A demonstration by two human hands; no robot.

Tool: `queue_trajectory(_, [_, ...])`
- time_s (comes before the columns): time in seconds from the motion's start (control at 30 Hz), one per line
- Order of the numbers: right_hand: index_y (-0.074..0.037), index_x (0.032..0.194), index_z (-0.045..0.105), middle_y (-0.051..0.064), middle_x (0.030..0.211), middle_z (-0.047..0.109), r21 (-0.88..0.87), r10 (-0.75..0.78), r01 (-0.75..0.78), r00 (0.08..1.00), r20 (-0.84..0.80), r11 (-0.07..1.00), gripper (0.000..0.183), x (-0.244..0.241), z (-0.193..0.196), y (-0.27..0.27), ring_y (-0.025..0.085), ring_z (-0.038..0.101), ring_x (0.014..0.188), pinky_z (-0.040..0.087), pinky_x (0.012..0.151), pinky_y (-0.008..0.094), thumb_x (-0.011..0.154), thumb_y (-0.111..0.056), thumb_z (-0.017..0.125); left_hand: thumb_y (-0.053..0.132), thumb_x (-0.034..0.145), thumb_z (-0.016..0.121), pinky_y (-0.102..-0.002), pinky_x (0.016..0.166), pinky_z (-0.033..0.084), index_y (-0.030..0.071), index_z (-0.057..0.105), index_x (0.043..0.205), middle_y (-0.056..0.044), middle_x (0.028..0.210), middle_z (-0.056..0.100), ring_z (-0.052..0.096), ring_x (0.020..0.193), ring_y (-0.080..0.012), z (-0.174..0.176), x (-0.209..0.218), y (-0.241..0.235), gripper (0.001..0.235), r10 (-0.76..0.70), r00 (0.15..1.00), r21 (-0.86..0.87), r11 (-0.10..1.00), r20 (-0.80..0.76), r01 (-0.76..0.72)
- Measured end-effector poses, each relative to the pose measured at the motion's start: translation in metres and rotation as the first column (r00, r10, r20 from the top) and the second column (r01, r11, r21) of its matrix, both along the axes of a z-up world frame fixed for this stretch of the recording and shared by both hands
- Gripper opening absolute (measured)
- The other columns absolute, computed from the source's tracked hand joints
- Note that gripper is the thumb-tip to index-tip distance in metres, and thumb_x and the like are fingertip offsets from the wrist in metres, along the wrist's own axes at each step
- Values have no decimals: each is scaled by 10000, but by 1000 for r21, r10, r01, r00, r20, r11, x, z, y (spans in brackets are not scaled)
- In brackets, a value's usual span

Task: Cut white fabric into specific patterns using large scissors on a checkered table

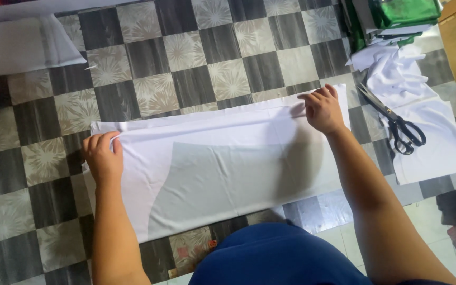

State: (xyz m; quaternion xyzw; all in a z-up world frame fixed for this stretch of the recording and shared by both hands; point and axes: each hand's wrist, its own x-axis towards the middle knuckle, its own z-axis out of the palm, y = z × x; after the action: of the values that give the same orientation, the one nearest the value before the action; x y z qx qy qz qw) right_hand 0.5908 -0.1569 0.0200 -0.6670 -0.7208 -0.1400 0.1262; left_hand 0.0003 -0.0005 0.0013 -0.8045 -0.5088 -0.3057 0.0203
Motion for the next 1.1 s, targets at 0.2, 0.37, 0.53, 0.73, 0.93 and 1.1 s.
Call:
queue_trajectory(0.2, [-233, 992, 681, -12, 871, 602, -134, -7, -11, 992, -127, 991, 216, -1, 19, 5, 222, 565, 923, 432, 938, 425, 783, -279, 713, 20, 774, 755, -390, 881, 458, 149, 690, 968, -30, 897, 587, 559, 940, -273, -7, -5, 4, 242, 6, 1000, 2, 1000, -13, -6])
queue_trajectory(0.37, [-205, 871, 690, 26, 973, 601, -229, -31, -32, 964, -265, 973, 86, 2, 21, 17, 279, 566, 999, 457, 862, 436, 793, -220, 724, 17, 768, 755, -394, 896, 453, 145, 695, 959, -37, 894, 591, 561, 941, -280, -9, -7, 7, 238, 6, 1000, 3, 1000, -1, -6])
queue_trajectory(0.53, [-191, 830, 687, 22, 936, 594, -122, -74, 37, 946, -316, 992, 83, 14, 9, 35, 289, 574, 995, 461, 803, 423, 826, -233, 759, 40, 761, 770, -394, 913, 441, 152, 690, 947, -26, 900, 594, 557, 963, -274, -12, -7, 8, 231, 43, 998, 29, 999, -45, -41])
queue_trajectory(0.73, [-208, 972, 646, 17, 1034, 536, 101, -289, 316, 932, -217, 943, 241, -10, -3, 37, 290, 523, 1058, 436, 829, 444, 778, -136, 769, 33, 683, 813, -483, 846, 434, 91, 644, 1134, -102, 1126, 565, 530, 984, -345, 24, 31, -14, 485, 140, 990, 126, 983, -21, -136])
queue_trajectory(0.93, [-170, 893, 645, 84, 1158, 553, -29, -257, 257, 945, -200, 966, 144, -5, -22, 30, 377, 468, 1184, 382, 913, 539, 808, -200, 757, 26, 771, 722, -457, 919, 416, 27, 649, 1186, -145, 1165, 613, 546, 1095, -337, 23, 44, -24, 422, -36, 996, 65, 997, -80, 41])
queue_trajectory(1.1, [-156, 963, 623, 75, 1069, 562, 209, -280, 341, 920, -275, 916, 234, 6, 5, 15, 336, 548, 973, 456, 779, 445, 791, -56, 748, 73, 867, 686, -700, 994, 252, -37, 276, 1469, -336, 1426, 350, 323, 1289, -534, 35, 45, -43, 736, 250, 967, -279, 926, -56, -255])
